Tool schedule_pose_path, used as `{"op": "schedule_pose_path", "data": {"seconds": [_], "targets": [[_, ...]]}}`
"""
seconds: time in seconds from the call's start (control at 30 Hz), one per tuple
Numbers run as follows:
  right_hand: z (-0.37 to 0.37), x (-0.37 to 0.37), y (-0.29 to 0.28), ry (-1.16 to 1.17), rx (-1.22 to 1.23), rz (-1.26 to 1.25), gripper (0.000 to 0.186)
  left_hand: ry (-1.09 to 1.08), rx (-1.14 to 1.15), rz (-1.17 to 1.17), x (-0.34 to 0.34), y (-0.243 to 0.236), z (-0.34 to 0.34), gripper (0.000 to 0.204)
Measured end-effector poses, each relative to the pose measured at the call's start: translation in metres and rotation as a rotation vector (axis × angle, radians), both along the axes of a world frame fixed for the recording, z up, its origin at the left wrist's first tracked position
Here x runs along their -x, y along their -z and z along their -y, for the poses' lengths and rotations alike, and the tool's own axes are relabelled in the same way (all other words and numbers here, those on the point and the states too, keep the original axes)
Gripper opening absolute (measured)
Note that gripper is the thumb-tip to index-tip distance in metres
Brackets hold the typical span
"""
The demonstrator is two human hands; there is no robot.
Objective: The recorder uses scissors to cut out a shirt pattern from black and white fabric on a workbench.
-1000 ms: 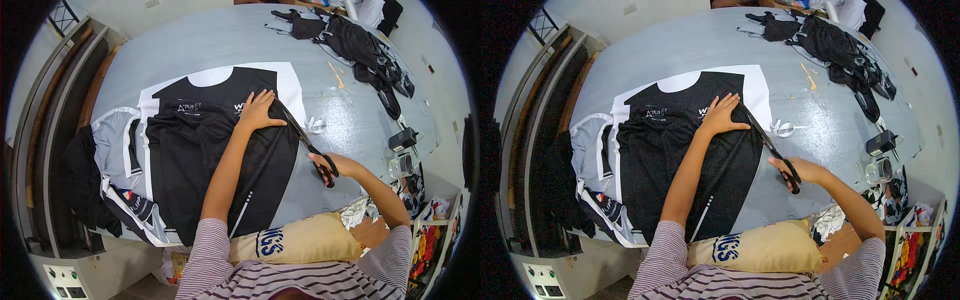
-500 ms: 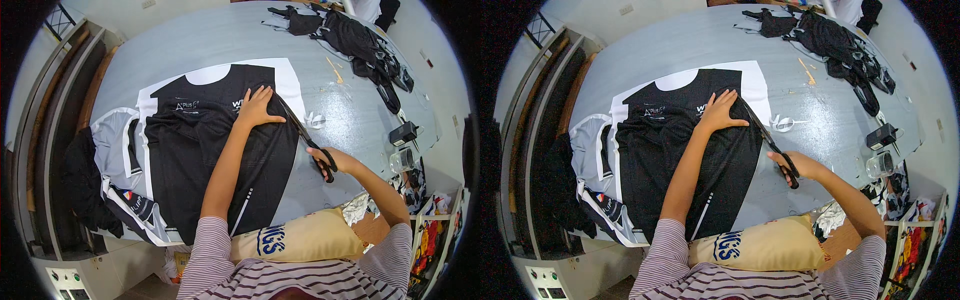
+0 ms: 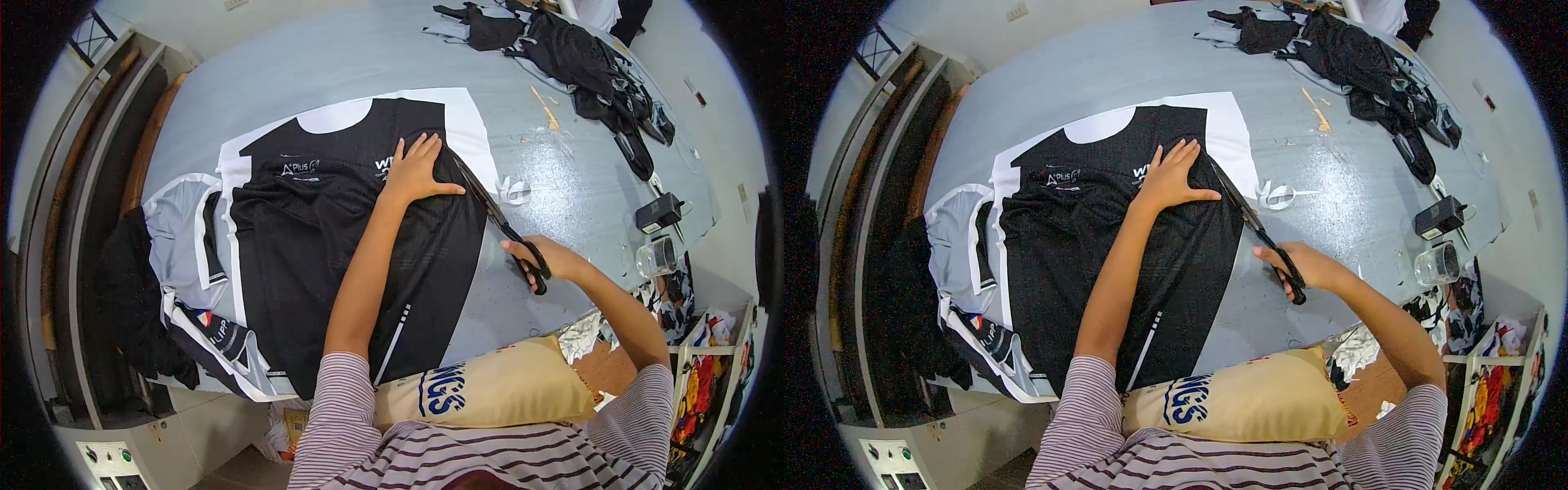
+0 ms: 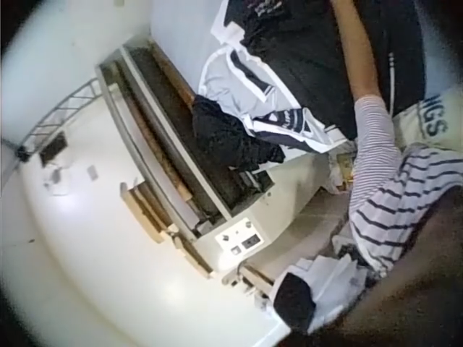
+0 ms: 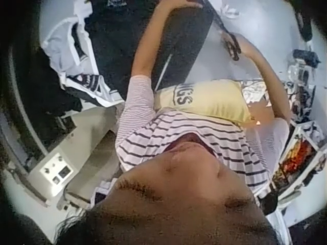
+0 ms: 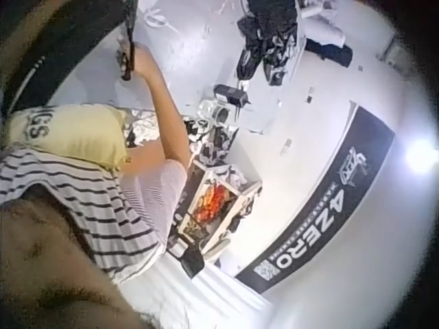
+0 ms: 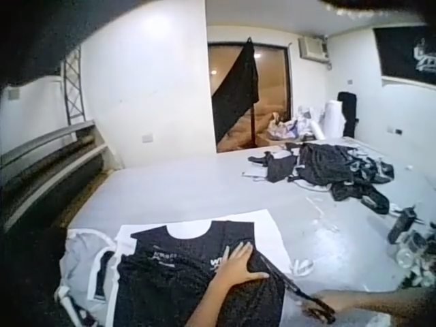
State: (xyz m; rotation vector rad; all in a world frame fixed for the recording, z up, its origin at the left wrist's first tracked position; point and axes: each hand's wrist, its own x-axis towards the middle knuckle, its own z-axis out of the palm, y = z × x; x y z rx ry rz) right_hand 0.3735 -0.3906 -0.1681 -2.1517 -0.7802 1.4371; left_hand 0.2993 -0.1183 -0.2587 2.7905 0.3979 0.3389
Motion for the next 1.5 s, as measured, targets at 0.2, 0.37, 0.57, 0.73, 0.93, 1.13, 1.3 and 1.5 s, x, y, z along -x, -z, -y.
{"op": "schedule_pose_path", "data": {"seconds": [0.2, 0.37, 0.57, 0.73, 0.93, 1.13, 1.3, 1.5], "targets": [[0.002, 0.0, 0.002, 0.013, -0.018, -0.006, 0.055, -0.026, 0.003, -0.035, 0.001, -0.001, 0.001, 0.12], [0.003, -0.003, 0.006, 0.003, -0.043, -0.008, 0.053, -0.068, -0.023, -0.032, 0.001, 0.002, 0.005, 0.118], [0.003, -0.007, 0.005, -0.039, -0.037, -0.042, 0.056, -0.088, 0.234, 0.029, 0.0, -0.005, -0.014, 0.098], [-0.004, -0.01, 0.001, -0.032, 0.019, -0.07, 0.063, -0.116, 0.115, -0.102, 0.01, -0.007, -0.027, 0.086], [-0.022, -0.011, 0.005, -0.093, 0.02, -0.032, 0.068, -0.137, 0.091, -0.103, 0.008, -0.005, -0.023, 0.095], [-0.028, -0.012, 0.009, -0.063, -0.009, -0.014, 0.069, -0.138, 0.095, -0.108, 0.009, -0.004, -0.024, 0.096], [-0.027, -0.01, 0.012, 0.03, -0.011, -0.026, 0.055, -0.152, 0.103, -0.111, 0.009, -0.007, -0.023, 0.1], [-0.025, -0.008, 0.014, 0.022, -0.036, 0.0, 0.055, -0.172, 0.173, -0.229, 0.012, -0.016, -0.018, 0.109]]}}
